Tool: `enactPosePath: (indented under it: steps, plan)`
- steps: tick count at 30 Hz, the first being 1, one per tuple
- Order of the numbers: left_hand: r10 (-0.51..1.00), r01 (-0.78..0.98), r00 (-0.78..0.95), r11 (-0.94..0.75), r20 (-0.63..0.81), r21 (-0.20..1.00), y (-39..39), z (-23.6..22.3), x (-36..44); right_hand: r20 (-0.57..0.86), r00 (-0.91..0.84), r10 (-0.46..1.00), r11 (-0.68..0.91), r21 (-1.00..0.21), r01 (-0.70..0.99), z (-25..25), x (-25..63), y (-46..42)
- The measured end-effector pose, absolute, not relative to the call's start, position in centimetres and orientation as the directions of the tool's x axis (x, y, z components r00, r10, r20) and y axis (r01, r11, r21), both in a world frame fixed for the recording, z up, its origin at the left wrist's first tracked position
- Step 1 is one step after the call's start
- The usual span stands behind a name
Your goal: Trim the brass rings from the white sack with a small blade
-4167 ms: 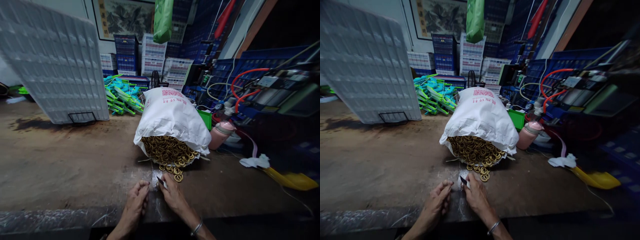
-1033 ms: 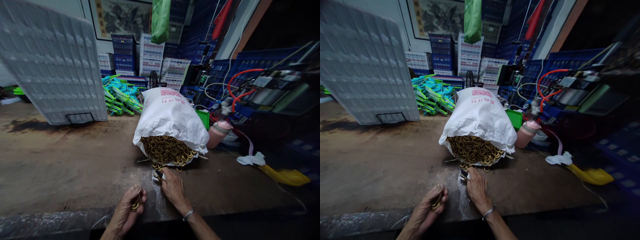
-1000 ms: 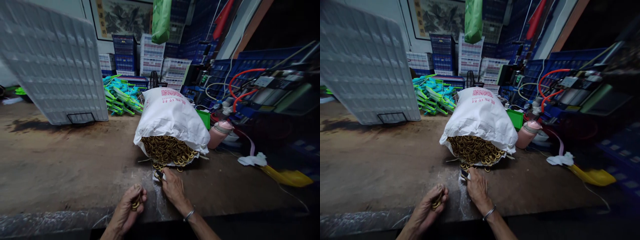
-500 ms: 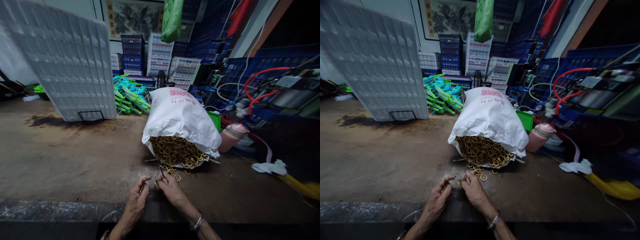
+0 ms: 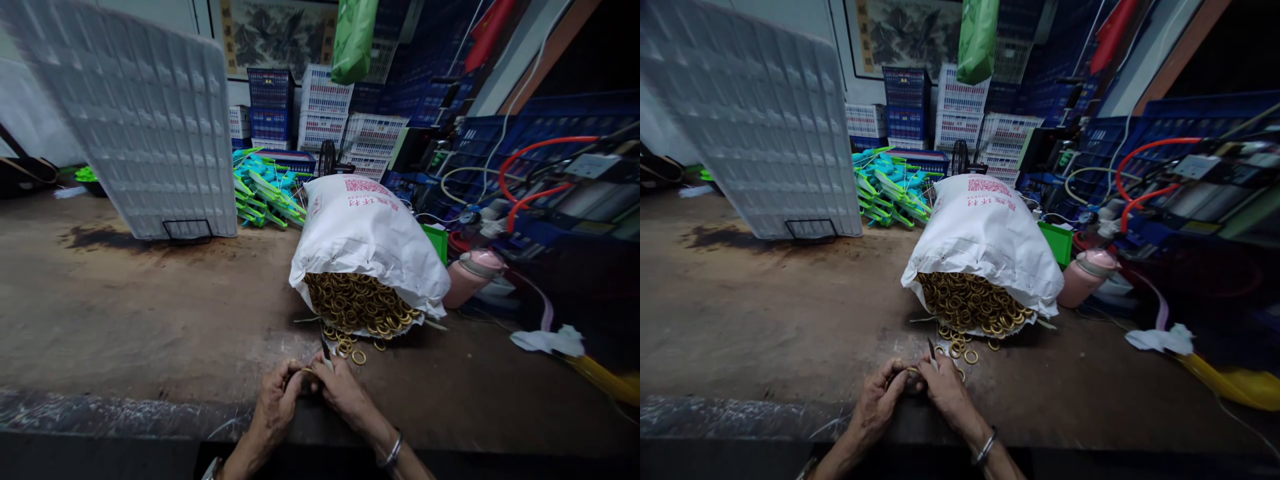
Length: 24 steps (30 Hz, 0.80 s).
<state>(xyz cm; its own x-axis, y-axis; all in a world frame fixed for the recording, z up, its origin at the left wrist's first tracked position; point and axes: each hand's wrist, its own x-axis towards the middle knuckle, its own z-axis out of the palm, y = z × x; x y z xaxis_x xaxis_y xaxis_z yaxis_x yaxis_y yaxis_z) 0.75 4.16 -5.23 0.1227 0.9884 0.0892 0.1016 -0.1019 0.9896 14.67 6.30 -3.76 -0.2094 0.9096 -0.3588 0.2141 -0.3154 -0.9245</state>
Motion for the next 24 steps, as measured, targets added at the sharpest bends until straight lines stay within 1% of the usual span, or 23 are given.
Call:
enactPosePath:
  steps: [3,5,7,9,11,14,17,19,21,24]
  plan:
    - [0.986,0.217,0.09,-0.154,0.137,0.964,4.1,-4.9,0.6,-0.211,-0.213,0.954,-0.134,-0.935,0.328,-3.7,14.8,6.2]
    - [0.982,0.261,0.091,-0.184,0.166,0.947,4.1,-4.8,0.6,-0.128,-0.211,0.969,-0.028,-0.907,0.421,-3.5,14.8,6.1]
    - [0.981,0.262,0.101,-0.186,0.165,0.947,4.1,-4.9,0.8,-0.095,-0.19,0.977,0.013,-0.866,0.499,-3.1,14.5,6.0]
    - [0.985,0.22,0.122,-0.148,0.124,0.964,4.1,-4.9,0.9,-0.117,-0.178,0.977,-0.005,-0.847,0.532,-2.8,14.3,6.0]
    - [0.986,0.152,0.159,-0.067,0.042,0.986,4.1,-4.8,0.9,-0.156,-0.177,0.972,-0.039,-0.846,0.531,-2.8,14.2,6.0]
    - [0.967,0.056,0.218,0.125,-0.134,0.991,4.0,-4.3,0.9,-0.176,-0.18,0.968,-0.059,-0.854,0.518,-2.9,14.3,6.0]
    - [0.917,-0.008,0.289,0.291,-0.276,0.957,4.0,-3.6,1.0,-0.166,-0.178,0.97,-0.059,-0.871,0.488,-3.0,14.4,5.9]
    - [0.891,-0.044,0.335,0.34,-0.307,0.939,4.0,-3.1,1.1,-0.165,-0.187,0.968,-0.066,-0.893,0.445,-3.0,14.5,5.8]
    - [0.88,-0.093,0.368,0.356,-0.3,0.93,3.9,-2.7,1.2,-0.175,-0.206,0.963,-0.083,-0.917,0.391,-3.2,14.6,5.9]
    - [0.883,-0.164,0.364,0.375,-0.297,0.913,3.7,-2.6,1.4,-0.186,-0.226,0.956,-0.108,-0.942,0.319,-3.6,14.9,6.0]
